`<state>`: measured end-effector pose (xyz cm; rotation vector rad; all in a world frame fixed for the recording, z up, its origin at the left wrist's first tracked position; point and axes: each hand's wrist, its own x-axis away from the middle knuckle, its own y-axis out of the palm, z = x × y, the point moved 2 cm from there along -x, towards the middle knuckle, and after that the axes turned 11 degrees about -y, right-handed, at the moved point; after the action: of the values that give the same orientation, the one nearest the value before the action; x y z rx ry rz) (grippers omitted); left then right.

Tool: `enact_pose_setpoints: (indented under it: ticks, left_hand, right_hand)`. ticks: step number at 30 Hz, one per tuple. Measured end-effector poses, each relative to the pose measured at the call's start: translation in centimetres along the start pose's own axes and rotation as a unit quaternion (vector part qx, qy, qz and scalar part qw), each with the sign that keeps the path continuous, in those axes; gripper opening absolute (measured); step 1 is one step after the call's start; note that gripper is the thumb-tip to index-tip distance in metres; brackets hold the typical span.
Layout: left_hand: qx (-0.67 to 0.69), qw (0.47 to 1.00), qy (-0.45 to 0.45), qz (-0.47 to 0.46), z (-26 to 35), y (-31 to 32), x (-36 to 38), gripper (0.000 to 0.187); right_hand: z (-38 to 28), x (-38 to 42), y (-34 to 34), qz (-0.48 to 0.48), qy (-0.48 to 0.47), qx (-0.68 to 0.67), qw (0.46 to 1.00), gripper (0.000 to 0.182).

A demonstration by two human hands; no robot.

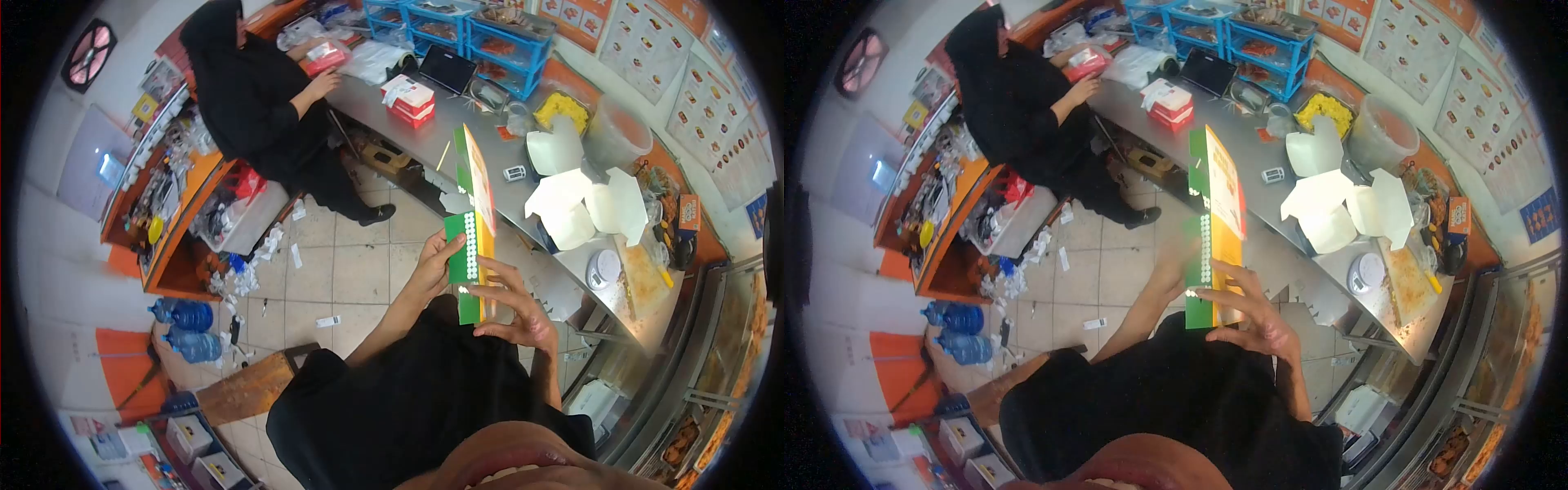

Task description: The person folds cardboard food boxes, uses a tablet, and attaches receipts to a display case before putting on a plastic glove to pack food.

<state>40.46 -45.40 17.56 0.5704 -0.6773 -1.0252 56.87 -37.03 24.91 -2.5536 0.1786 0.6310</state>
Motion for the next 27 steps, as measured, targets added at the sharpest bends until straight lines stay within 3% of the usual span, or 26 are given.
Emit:
enact_pose_setpoints:
  ticks: [4,5,6,7,8,9,11,13,15,16,19,23,24,27]
  left_hand:
    - [0.029,0.998,-0.039,-0.036,2.1,0.0,-5.4,0.026]
    - [0.030,0.997,-0.058,-0.038,2.6,-0.4,-6.6,0.026]
    - [-0.097,0.994,-0.036,-0.033,3.4,-0.8,-7.9,0.026]
    - [-0.223,0.974,-0.020,-0.038,3.7,-1.1,-9.3,0.026]
    - [-0.111,0.984,-0.039,-0.133,3.0,-1.0,-10.7,0.026]
    - [-0.109,0.978,-0.085,-0.156,2.7,-0.5,-11.2,0.026]
    - [-0.177,0.964,-0.058,-0.189,4.1,1.0,-12.7,0.028]
    - [-0.181,0.955,-0.100,-0.212,4.3,1.2,-14.3,0.029]
    - [-0.186,0.950,-0.121,-0.221,4.6,1.1,-15.8,0.030]
    - [-0.184,0.949,-0.139,-0.215,4.9,0.9,-16.7,0.030]
    - [-0.194,0.940,-0.183,-0.213,4.9,1.6,-18.1,0.029]
    - [-0.256,0.919,-0.207,-0.218,4.5,3.1,-18.7,0.027]
    - [-0.252,0.915,-0.224,-0.220,4.4,3.4,-19.1,0.027]
    - [-0.235,0.914,-0.251,-0.216,4.4,3.9,-19.8,0.027]
  right_hand:
    - [3.0,-3.0,-1.5,0.046,-0.002,0.072,0.996,0.062]
    - [3.8,-3.4,-1.4,0.127,0.011,0.072,0.989,0.061]
    - [4.5,-3.7,-1.2,0.211,0.027,0.076,0.974,0.060]
    - [5.3,-4.4,-0.6,0.232,0.052,0.083,0.968,0.060]
    - [6.0,-5.0,-0.3,0.380,0.074,0.070,0.919,0.061]
    - [6.4,-5.2,-0.1,0.524,0.091,0.067,0.844,0.062]
    - [7.5,-6.1,-0.4,0.602,0.104,0.068,0.789,0.057]
    - [7.9,-5.3,-1.1,0.666,0.106,0.055,0.736,0.053]
    - [7.3,-5.0,-2.1,0.474,0.156,0.177,0.849,0.047]
    - [7.5,-5.0,-1.8,0.485,0.154,0.139,0.850,0.042]
    - [7.5,-4.8,-1.8,0.476,0.173,0.187,0.842,0.042]
    - [9.1,-4.7,-0.9,0.528,0.236,0.281,0.766,0.037]
    - [9.4,-4.9,-1.0,0.543,0.247,0.273,0.755,0.042]
    - [10.3,-5.8,-1.5,0.517,0.223,0.373,0.738,0.040]
